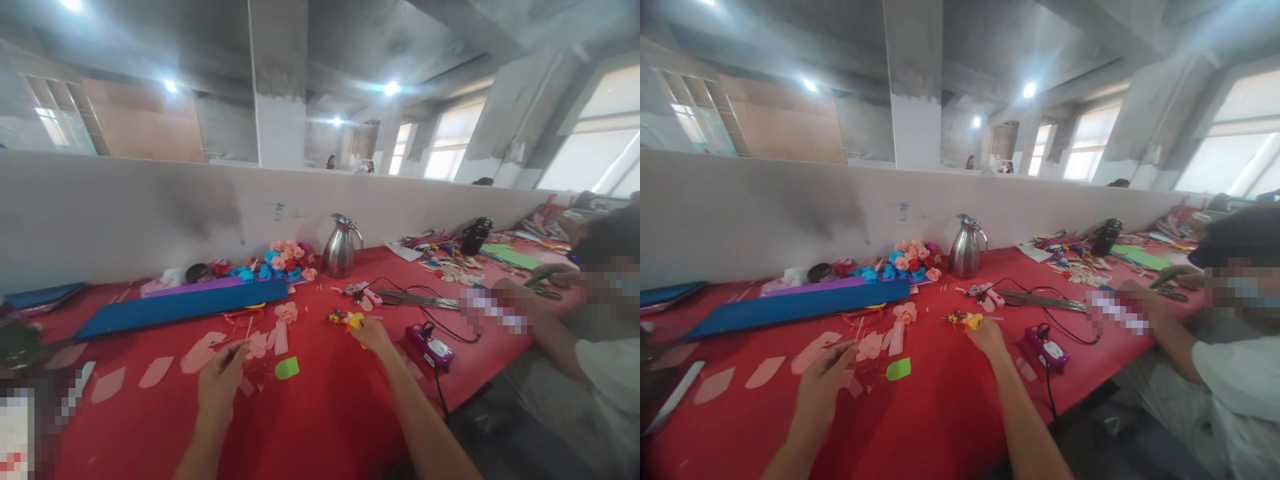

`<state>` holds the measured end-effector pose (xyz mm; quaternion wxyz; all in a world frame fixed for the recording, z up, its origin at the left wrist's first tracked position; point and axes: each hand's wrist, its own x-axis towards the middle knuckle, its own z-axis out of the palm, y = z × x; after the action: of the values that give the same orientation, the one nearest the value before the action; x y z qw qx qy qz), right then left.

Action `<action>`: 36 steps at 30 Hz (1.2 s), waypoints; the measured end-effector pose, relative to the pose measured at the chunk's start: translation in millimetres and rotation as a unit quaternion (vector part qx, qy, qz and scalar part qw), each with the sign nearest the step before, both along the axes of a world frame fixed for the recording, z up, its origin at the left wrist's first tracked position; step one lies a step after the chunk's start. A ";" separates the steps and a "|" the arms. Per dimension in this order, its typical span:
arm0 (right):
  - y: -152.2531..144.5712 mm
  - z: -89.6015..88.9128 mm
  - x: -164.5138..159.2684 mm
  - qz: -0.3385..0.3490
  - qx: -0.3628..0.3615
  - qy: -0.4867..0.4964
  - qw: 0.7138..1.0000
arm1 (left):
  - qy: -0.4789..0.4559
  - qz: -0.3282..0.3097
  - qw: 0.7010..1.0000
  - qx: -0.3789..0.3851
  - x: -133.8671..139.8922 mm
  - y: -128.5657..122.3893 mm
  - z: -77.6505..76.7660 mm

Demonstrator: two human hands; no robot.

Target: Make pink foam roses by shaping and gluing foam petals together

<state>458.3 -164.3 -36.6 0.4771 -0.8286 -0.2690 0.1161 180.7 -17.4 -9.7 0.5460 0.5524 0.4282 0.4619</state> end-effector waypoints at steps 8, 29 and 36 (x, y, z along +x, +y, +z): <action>2.8 4.6 -25.1 0.121 0.077 0.210 0.967 | 0.006 -0.003 1.000 -0.003 1.4 -2.1 -0.3; -61.5 20.6 -82.1 0.103 0.264 0.229 0.931 | 0.115 -0.235 0.951 0.164 24.0 -66.6 -11.2; -76.3 15.8 -95.8 0.184 0.146 0.190 0.953 | 0.174 -0.154 0.946 0.226 10.2 -80.2 -38.1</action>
<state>362.4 -240.6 -20.8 0.6056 -0.6489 -0.3350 0.3162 190.9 -97.7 -47.8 0.3883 0.7921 0.3108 0.3539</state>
